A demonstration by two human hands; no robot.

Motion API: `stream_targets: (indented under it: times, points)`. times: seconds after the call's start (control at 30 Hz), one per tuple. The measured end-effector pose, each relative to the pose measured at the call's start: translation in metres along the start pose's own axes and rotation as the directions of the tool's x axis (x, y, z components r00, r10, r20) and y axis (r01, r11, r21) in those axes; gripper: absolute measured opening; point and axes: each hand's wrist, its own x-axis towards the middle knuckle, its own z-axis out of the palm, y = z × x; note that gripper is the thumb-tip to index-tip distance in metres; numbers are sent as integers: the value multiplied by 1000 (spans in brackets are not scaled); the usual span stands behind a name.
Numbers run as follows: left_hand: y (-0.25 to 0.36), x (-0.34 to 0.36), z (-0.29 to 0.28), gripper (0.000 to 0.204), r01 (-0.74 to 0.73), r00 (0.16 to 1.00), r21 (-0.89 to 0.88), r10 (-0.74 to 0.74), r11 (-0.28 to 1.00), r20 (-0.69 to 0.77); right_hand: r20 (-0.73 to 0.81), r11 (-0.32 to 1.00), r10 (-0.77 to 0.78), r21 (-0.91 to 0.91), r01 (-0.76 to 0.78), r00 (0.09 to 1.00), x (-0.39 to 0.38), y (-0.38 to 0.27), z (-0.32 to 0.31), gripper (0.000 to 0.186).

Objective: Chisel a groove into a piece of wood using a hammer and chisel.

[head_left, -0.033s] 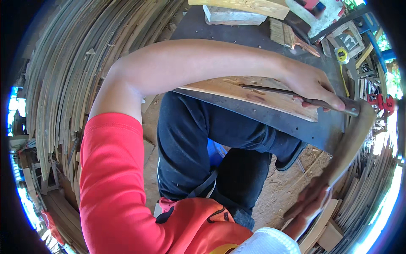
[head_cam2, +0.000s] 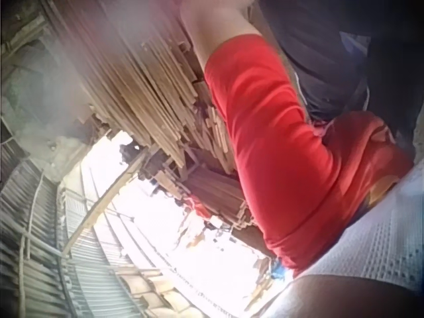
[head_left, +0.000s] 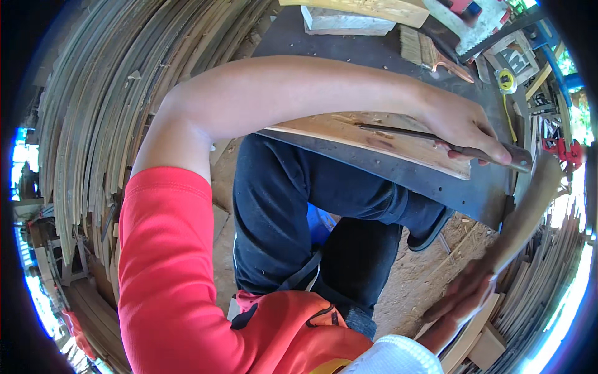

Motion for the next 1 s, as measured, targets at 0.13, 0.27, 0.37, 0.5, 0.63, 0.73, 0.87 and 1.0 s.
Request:
stream_targets:
  times: [0.13, 0.27, 0.37, 0.5, 0.63, 0.73, 0.87, 1.0]
  points:
    - [-4, 7, 3, 60, -47, 999, 22, 47, 999, 8, -33, 990, -33, -135, 28, 999, -8, 23, -15, 63]
    - [-7, 2, -2, 61, -33, 999, 31, 32, 999, 30, -243, 965, 4, -253, -68, 970, -18, 18, 65, 72]
    - [-9, 3, 3, 61, -50, 998, 51, 48, 997, 28, -210, 998, -39, 31, 46, 977, -3, 19, 51, 66]
    - [-11, -6, -3, 61, 21, 999, 67, -24, 998, 38, -57, 779, -202, -615, 125, 978, -17, 45, 24, 53]
    - [-11, -9, -3, 60, 25, 999, 90, -27, 996, 24, -488, 961, -56, -261, -85, 871, 0, 19, 68, 55]
    - [-13, -8, -1, 62, 16, 1000, 91, -16, 996, -1, -385, 998, -40, -69, 14, 922, 0, 20, 73, 62]
    - [-9, -12, -10, 64, -16, 991, 104, 29, 994, -129, -292, 991, -32, -132, -7, 956, -8, 30, 77, 63]
    - [6, -2, -14, 62, -182, 946, 124, 208, 975, -248, -310, 999, 7, -41, -21, 951, 3, 24, 82, 65]
